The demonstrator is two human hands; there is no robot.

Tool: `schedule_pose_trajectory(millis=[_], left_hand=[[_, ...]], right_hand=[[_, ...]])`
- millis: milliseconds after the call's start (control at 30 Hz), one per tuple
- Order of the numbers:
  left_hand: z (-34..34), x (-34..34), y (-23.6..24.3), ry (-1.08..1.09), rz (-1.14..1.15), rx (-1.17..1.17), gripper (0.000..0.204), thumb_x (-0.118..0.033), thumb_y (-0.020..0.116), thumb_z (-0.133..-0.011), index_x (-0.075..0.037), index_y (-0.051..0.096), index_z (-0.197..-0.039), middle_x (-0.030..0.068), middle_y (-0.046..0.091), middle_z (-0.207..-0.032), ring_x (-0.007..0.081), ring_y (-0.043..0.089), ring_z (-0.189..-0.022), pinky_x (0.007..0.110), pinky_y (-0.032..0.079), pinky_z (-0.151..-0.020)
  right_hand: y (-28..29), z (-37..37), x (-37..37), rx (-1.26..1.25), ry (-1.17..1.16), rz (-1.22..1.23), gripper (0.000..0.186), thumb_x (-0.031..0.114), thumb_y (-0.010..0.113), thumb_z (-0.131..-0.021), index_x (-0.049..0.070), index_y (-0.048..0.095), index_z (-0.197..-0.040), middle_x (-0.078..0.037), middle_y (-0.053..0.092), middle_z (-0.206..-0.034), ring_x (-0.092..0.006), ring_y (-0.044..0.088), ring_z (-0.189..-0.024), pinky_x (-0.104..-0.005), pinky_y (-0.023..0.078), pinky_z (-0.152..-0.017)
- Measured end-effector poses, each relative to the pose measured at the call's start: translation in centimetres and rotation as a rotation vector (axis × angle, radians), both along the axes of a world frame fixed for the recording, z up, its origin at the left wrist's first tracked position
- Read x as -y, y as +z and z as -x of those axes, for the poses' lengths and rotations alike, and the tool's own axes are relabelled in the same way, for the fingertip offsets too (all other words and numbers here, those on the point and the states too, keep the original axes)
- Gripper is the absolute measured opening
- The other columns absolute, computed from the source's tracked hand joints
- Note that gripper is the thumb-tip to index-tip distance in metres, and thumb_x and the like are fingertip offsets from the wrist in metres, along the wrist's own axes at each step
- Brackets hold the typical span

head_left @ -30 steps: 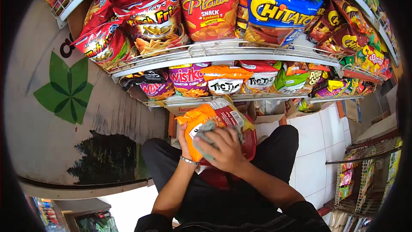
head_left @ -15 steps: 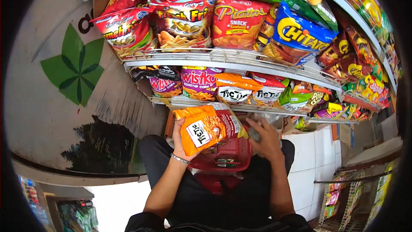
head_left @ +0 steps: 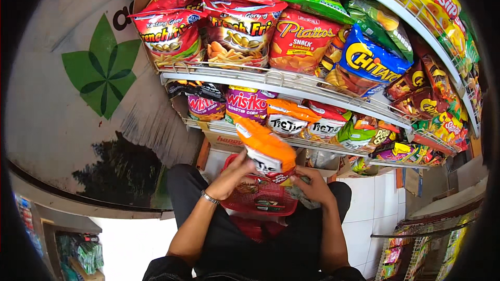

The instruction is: Organizing and stocking snack bags on grocery store shelves.

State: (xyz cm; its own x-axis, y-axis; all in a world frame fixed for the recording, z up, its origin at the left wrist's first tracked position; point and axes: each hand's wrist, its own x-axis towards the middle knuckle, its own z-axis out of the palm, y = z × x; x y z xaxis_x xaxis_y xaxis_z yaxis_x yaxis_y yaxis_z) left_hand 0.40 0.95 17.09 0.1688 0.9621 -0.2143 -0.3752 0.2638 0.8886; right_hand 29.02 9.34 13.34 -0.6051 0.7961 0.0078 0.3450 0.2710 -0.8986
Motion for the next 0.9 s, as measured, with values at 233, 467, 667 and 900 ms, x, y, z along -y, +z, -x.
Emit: schedule_pose_trajectory(millis=[233,467,667,900], left_hand=[[-0.3,-1.6,-3.5,0.139,-0.330,-0.242,0.083,-0.021,0.077,-0.085,-0.002,0.020,-0.143,0.0150,0.051,-0.129,0.0221,0.048,-0.124,0.037,0.041,-0.103],[-2.6,-3.5,-0.9,0.266,-0.344,-0.266,0.072,-0.019,0.075,-0.088,0.007,0.033,-0.141,0.0145,0.054,-0.131,0.0162,0.054,-0.117,0.030,0.046,-0.097],[-2.6,-6.0,2.8,0.268,-0.360,-0.426,0.067,-0.028,0.074,-0.088,0.011,0.045,-0.134,0.0130,0.065,-0.118,0.0144,0.060,-0.106,0.029,0.047,-0.093],[-3.2,-11.0,3.4,0.254,-0.315,-0.529,0.086,-0.037,0.073,-0.088,0.007,0.026,-0.146,0.0202,0.051,-0.132,0.0207,0.051,-0.120,0.032,0.042,-0.100]], right_hand=[[-1.5,-1.2,-1.2,-0.233,0.147,0.564,0.036,0.020,0.066,-0.095,0.001,0.061,-0.125,-0.002,0.066,-0.115,-0.0092,0.058,-0.104,-0.0271,0.046,-0.092],[-1.6,-2.3,-2.5,-0.287,0.102,0.570,0.042,0.023,0.064,-0.095,0.001,0.058,-0.130,-0.003,0.063,-0.122,-0.0104,0.055,-0.111,-0.0261,0.042,-0.097],[1.3,-3.5,-1.9,-0.369,0.003,0.477,0.065,0.031,0.067,-0.092,0.003,0.042,-0.145,-0.009,0.053,-0.137,-0.0198,0.050,-0.123,-0.0313,0.035,-0.106],[5.1,-2.6,-2.1,-0.408,-0.090,0.230,0.072,0.022,0.070,-0.088,0.004,0.036,-0.148,-0.012,0.046,-0.145,-0.0223,0.046,-0.130,-0.0333,0.037,-0.106]])
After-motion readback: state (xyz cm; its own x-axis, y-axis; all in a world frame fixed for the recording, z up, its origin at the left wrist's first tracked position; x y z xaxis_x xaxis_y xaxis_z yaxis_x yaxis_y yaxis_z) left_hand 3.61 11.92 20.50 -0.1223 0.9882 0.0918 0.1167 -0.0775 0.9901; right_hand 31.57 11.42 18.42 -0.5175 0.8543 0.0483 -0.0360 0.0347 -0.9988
